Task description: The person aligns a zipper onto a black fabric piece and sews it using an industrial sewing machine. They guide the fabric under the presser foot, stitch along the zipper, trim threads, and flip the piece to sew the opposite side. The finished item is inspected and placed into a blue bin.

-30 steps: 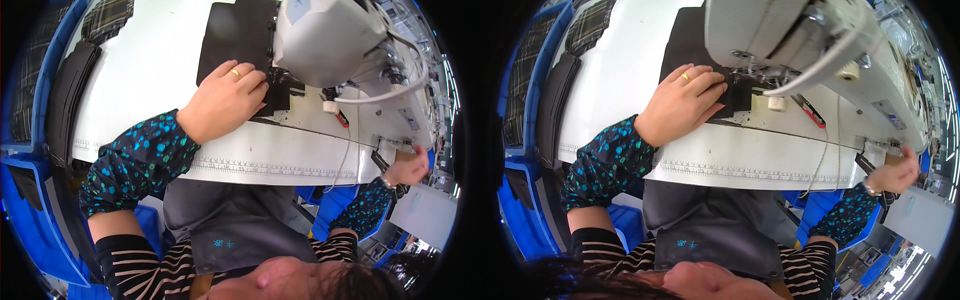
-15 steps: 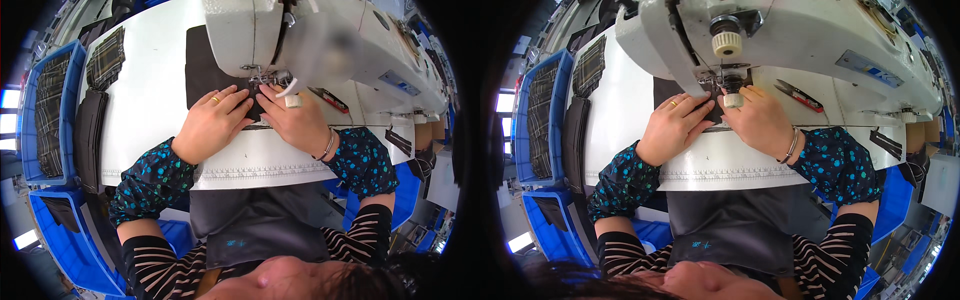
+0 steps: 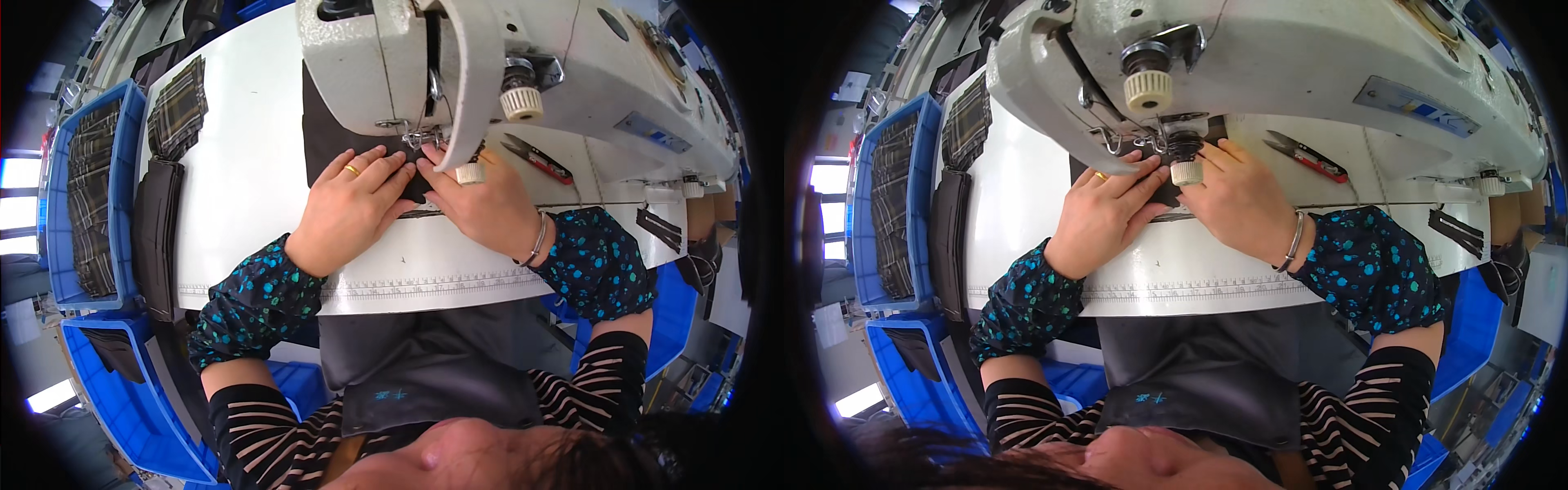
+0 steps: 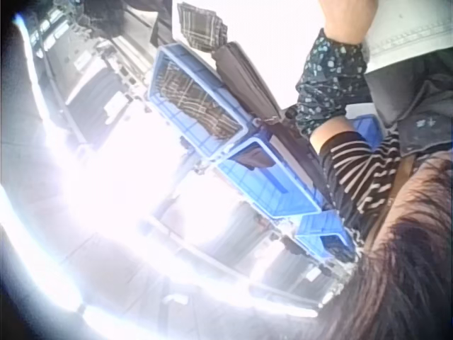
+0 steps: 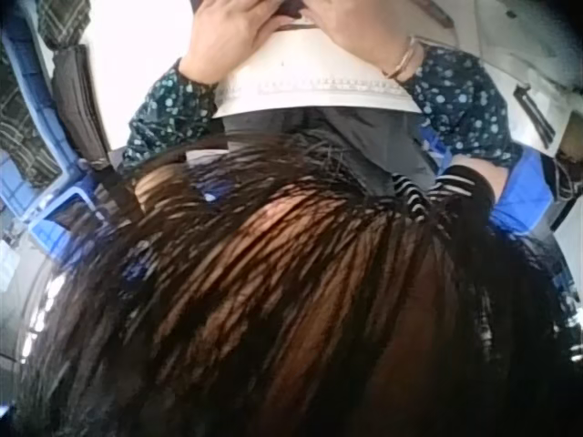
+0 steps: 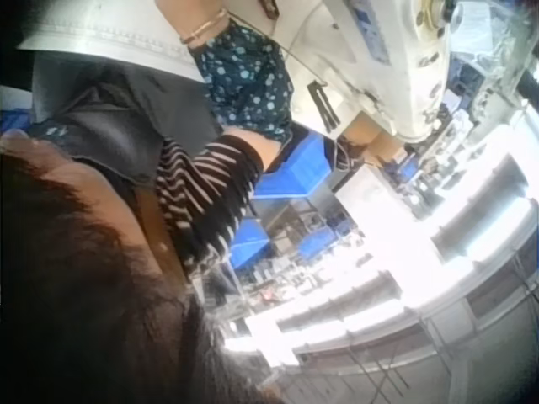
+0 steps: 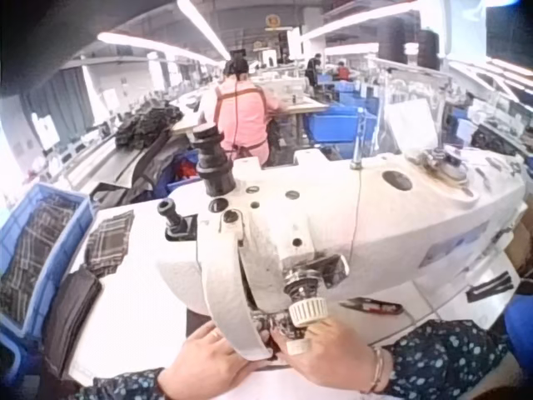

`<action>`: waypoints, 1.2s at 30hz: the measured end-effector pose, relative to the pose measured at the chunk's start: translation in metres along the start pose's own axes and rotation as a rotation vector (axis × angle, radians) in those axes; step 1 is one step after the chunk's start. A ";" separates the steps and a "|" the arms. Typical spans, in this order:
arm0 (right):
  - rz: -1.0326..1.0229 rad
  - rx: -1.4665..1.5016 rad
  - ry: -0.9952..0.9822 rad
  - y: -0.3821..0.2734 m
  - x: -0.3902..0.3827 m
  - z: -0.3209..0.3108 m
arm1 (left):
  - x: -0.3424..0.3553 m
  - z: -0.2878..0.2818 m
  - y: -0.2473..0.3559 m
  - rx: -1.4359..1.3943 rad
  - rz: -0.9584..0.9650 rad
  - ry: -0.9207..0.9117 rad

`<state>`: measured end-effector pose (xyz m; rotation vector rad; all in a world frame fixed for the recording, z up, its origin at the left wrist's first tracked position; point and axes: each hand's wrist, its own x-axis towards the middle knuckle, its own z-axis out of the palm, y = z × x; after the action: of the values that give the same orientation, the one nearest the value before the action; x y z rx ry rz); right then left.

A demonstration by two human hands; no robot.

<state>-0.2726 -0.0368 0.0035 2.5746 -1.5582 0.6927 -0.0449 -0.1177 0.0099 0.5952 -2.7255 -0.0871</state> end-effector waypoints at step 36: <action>0.037 0.058 0.062 0.001 0.003 0.004 | 0.005 0.003 -0.003 -0.011 -0.026 0.017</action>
<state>-0.2708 -0.0409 0.0008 2.5436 -1.5945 0.8246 -0.0489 -0.1229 0.0086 0.6260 -2.7000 -0.1026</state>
